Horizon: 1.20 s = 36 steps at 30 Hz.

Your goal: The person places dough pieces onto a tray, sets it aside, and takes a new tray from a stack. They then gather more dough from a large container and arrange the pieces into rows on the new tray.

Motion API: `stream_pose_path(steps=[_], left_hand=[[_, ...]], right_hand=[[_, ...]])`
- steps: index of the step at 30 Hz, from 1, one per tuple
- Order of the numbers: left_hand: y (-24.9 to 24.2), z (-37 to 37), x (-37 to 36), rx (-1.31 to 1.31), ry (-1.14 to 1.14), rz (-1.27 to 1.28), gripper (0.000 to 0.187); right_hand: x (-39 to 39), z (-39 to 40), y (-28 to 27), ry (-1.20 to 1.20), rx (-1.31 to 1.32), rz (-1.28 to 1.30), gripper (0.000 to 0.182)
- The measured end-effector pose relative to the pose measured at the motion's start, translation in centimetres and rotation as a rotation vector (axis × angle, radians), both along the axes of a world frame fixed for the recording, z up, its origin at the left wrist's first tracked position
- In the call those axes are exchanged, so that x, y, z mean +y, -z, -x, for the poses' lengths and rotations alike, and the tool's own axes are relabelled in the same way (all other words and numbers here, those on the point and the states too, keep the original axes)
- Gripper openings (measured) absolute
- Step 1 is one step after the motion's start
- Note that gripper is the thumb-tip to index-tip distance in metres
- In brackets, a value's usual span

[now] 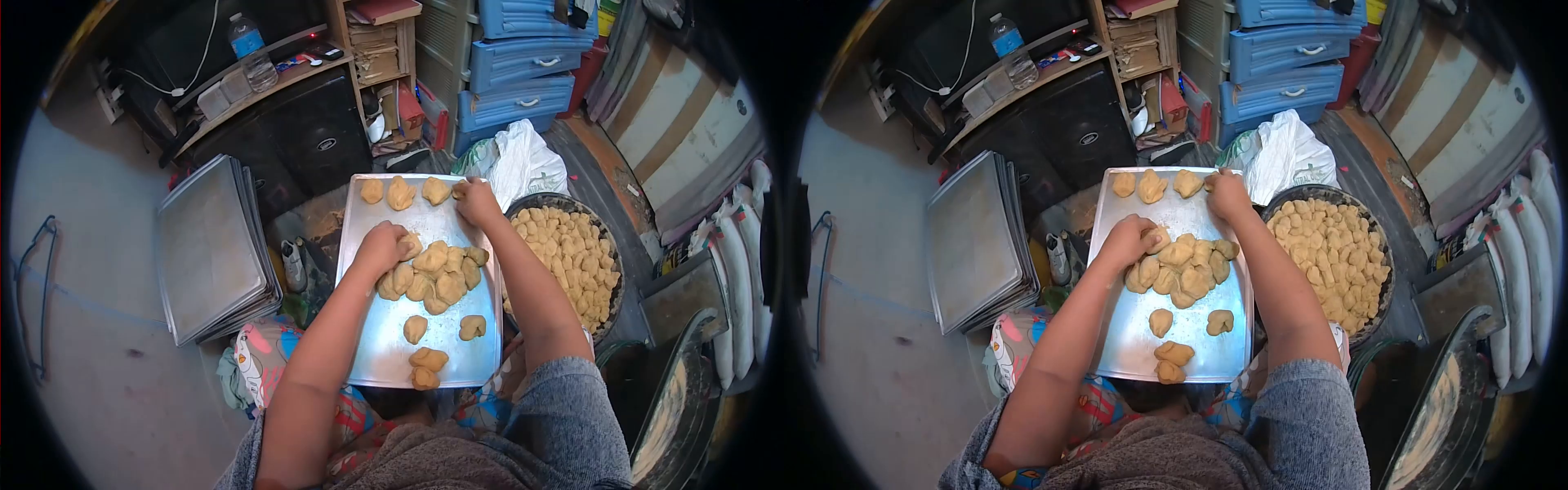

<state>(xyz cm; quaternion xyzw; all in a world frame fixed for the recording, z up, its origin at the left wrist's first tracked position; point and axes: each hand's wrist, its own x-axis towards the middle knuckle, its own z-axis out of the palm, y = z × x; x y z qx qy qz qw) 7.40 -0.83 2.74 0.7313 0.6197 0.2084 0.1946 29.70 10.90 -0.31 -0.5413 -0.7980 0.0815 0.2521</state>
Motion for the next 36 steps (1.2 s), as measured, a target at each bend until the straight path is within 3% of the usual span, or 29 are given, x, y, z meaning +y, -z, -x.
stream_pose_path(steps=[1, 2, 4, 6, 9, 10, 11, 12, 13, 14, 15, 17, 18, 19, 21, 23, 25, 27, 30, 34, 36], left_hand=[[0.3, 0.3, 0.0, -0.037, -0.027, 0.028, 0.027], [0.9, 0.6, 0.2, -0.033, -0.082, -0.066, 0.025], [1.4, 1.7, 0.5, -0.026, -0.168, -0.107, 0.024], [1.0, 2.1, 0.7, -0.053, -0.341, -0.158, 0.023], [0.3, 2.2, 0.0, -0.064, -0.348, -0.33, 0.027], [0.5, 2.6, 0.0, -0.063, -0.346, -0.336, 0.027], [1.0, 3.2, 0.0, 0.011, -0.18, -0.331, 0.029], [1.1, 3.5, -0.3, 0.084, -0.014, -0.321, 0.031], [1.2, 3.5, -0.4, 0.083, -0.016, -0.316, 0.031], [1.3, 3.2, -0.4, 0.008, -0.134, -0.253, 0.033], [1.2, 3.0, -0.3, -0.07, -0.252, -0.191, 0.036], [2.2, 2.8, 0.3, -0.074, -0.276, -0.192, 0.035], [1.9, 2.7, 0.5, -0.071, -0.3, -0.195, 0.035], [1.7, 2.5, 0.4, -0.073, -0.304, -0.2, 0.035], [1.2, 1.7, 0.0, 0.18, -0.339, -0.413, 0.034], [0.4, 0.9, 0.2, 0.169, -0.332, -0.493, 0.031], [-0.5, -0.5, 0.2, 0.13, -0.086, -0.37, 0.029], [-0.3, -1.3, 0.5, 0.132, 0.007, -0.33, 0.027], [1.1, -1.4, 1.8, 0.241, 0.048, -0.116, 0.029], [0.9, -1.3, 0.6, 0.217, -0.025, -0.237, 0.029], [0.6, -1.7, 0.5, 0.248, -0.045, -0.316, 0.028]], right_hand=[[0.0, 0.3, -0.2, -0.039, -0.167, -0.123, 0.038], [0.0, 0.6, -0.4, -0.042, -0.171, -0.128, 0.038], [-2.4, 2.2, -4.5, -0.409, 0.067, 0.374, 0.051], [-5.4, 3.1, -7.2, -0.684, -0.155, 0.806, 0.064], [-5.6, 4.6, -5.5, -0.716, -0.331, 0.717, 0.071], [-5.5, 4.7, -5.2, -0.613, -0.173, 0.658, 0.064], [-5.2, 4.9, -4.9, -0.615, -0.172, 0.657, 0.064], [-5.3, 5.2, -5.2, -0.424, 0.12, 0.694, 0.057], [-5.6, 5.4, -5.5, -0.223, 0.405, 0.719, 0.049], [-6.2, 5.8, -5.5, -0.133, 0.472, 0.683, 0.041], [-6.7, 6.3, -5.0, -0.132, 0.465, 0.683, 0.041], [-7.5, 7.2, -3.6, -0.062, 0.121, 0.378, 0.046], [-8.1, 7.6, -4.1, -0.09, 0.016, 0.384, 0.049], [-8.1, 7.6, -3.8, -0.094, 0.013, 0.378, 0.049], [-7.4, 7.5, -3.0, -0.149, 0.086, 0.371, 0.051], [-7.6, 6.3, -4.1, -0.082, 0.049, 0.312, 0.051], [-6.9, 4.4, -4.5, -0.359, -0.233, 0.463, 0.044], [-6.6, 3.5, -4.5, -0.409, -0.189, 0.524, 0.035], [-6.2, 3.3, -4.0, -0.065, 0.299, 0.302, 0.022], [-6.4, 3.1, -2.9, -0.051, 0.279, 0.306, 0.021], [-5.8, 2.2, -3.5, -0.095, 0.106, 0.323, 0.03]])
